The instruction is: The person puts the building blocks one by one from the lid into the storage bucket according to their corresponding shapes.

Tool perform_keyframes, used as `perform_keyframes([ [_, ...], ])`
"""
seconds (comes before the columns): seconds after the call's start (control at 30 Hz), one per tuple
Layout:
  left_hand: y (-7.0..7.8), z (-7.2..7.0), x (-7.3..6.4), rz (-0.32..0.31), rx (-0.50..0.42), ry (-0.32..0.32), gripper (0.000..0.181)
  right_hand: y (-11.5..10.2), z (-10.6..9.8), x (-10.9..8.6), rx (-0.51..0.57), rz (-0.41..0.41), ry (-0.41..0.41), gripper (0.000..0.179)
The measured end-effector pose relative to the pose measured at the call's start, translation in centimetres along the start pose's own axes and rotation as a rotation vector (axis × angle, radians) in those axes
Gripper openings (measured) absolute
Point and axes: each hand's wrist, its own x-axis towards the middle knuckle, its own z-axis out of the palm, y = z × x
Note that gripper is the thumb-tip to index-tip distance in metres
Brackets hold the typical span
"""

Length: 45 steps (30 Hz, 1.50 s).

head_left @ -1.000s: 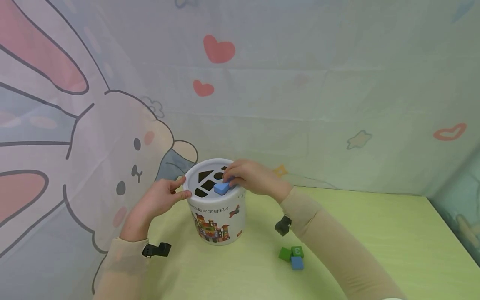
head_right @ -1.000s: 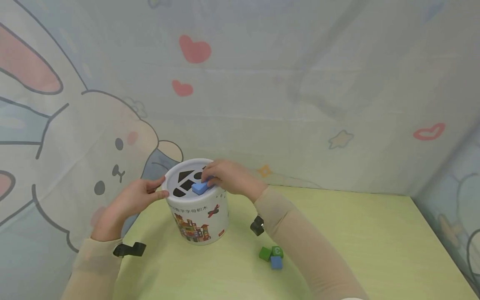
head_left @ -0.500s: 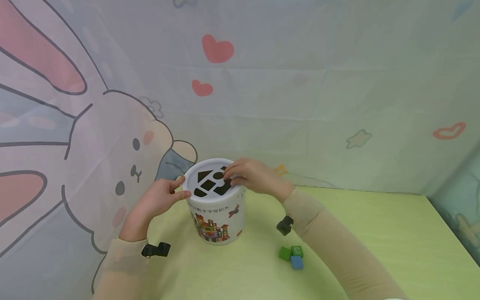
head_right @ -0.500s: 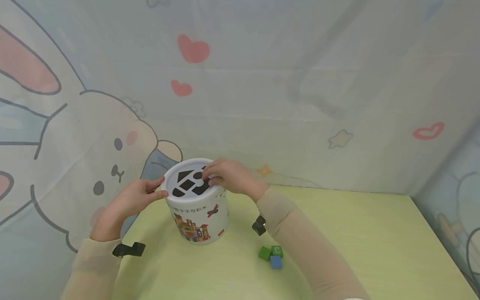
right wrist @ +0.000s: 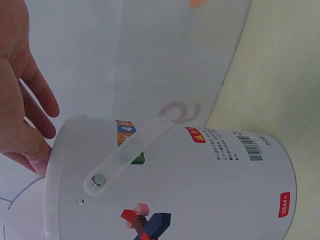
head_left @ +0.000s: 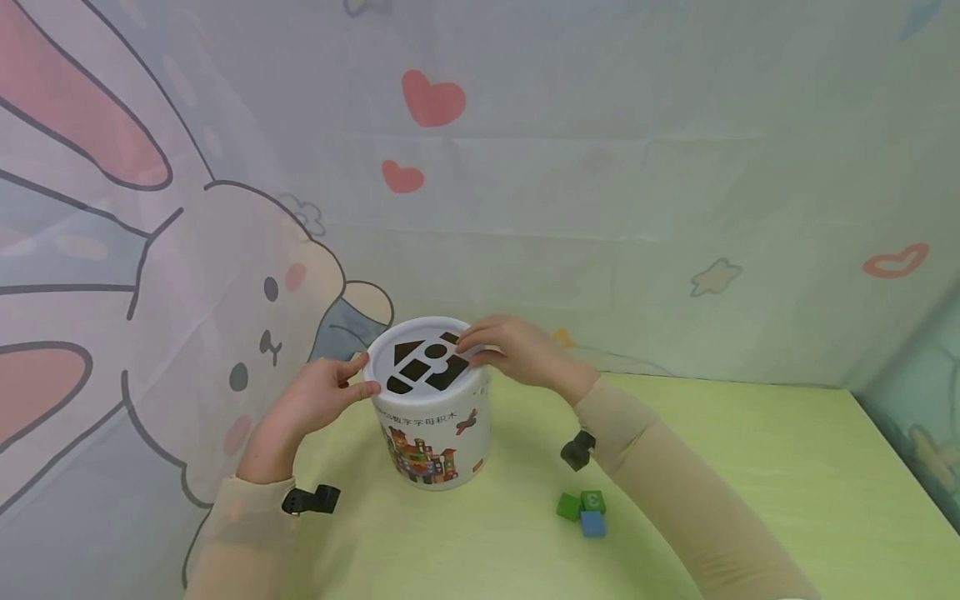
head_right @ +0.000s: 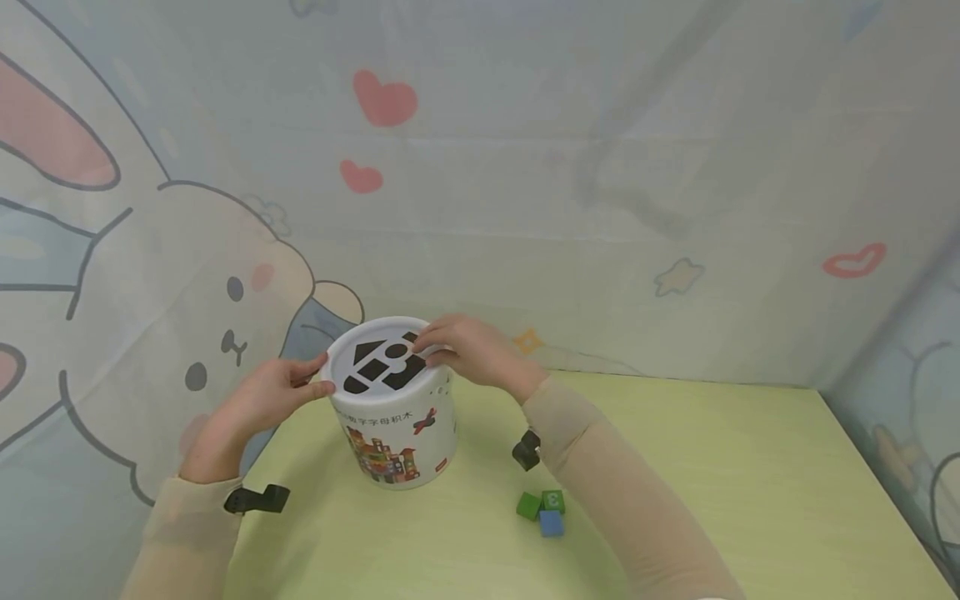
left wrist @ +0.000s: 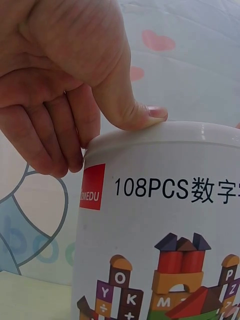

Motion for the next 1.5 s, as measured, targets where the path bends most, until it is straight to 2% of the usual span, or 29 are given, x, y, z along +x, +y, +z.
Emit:
perform_keyframes([
  [0.13,0.0,0.0,0.1,-0.007,0.013,-0.002,0.068,0.6,-0.1,-1.0,0.031,0.047,0.019,0.026],
  [0.33,-0.1,-0.1,0.0,-0.014,0.024,-0.010,0.070,2.2,-0.4,-3.8,0.075,0.167,0.047,0.029],
  [0.53,-0.3,-0.2,-0.2,-0.020,0.020,-0.016,0.071,4.1,-0.7,-7.9,0.143,0.254,0.075,0.031],
  [0.73,-0.5,0.0,-0.1,-0.031,0.008,-0.020,0.072,6.0,0.2,-12.9,0.190,0.328,0.085,0.033],
  [1.13,-0.5,0.0,0.1,-0.002,-0.013,-0.014,0.071,8.2,2.0,-21.9,0.202,0.480,0.012,0.033],
  [1.5,-0.5,-0.1,-0.1,-0.019,-0.027,-0.025,0.072,8.4,2.2,-28.2,0.311,0.582,-0.060,0.042],
])
